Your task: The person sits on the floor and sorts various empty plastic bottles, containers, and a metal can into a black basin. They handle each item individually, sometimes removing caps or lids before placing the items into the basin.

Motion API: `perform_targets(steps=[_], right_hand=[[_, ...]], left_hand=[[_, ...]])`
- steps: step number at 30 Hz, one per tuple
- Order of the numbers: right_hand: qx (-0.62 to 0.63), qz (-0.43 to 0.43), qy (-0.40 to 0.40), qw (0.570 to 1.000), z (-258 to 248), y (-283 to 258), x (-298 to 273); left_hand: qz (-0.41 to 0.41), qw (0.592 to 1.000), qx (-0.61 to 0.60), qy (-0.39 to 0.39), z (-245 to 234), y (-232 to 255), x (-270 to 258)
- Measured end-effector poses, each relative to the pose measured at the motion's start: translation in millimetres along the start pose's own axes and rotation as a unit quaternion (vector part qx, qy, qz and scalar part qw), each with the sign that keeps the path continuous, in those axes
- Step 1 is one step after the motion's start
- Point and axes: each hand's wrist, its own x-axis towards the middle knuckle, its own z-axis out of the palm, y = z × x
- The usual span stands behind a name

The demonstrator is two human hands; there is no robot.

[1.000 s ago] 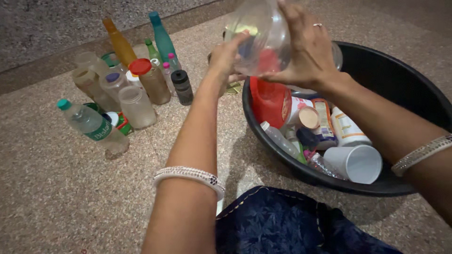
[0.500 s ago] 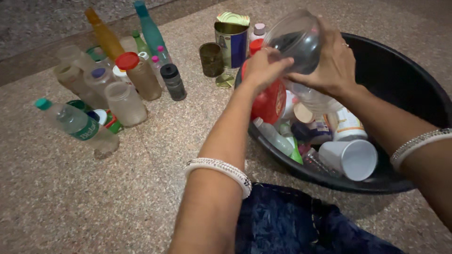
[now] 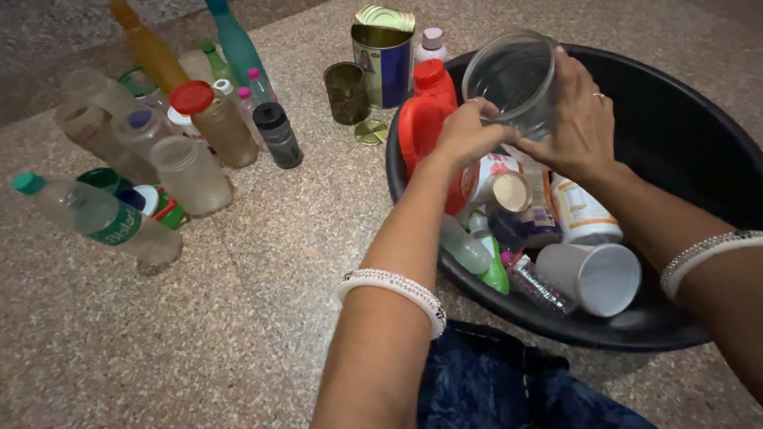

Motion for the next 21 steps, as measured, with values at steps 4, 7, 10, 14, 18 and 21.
perform_targets(steps=[4, 7, 10, 14, 18, 21], right_hand=[[0.018, -0.021, 0.022, 0.999, 2, -1, 1], [0.073, 0.040, -0.022, 0.996, 4, -5, 5], [0.095, 0.010, -0.004, 0.995, 8, -11, 8], [0.092, 0.040, -0.027, 0.995, 17, -17, 18], [0.077, 0.017, -0.067, 0.995, 22, -27, 17], [0.068, 0.025, -0.078, 0.994, 20, -33, 18]], left_hand=[[0.028, 1.000, 0.008, 0.006, 13, -12, 9], [0.057, 0.998, 0.000, 0.030, 14, -17, 8], [0.041, 0.999, -0.002, 0.027, 11, -16, 4], [0.037, 0.999, 0.010, 0.011, 4, -13, -4], [0.078, 0.996, 0.039, 0.008, -4, -11, -15], [0.017, 0.997, 0.064, -0.034, -13, -6, -21]])
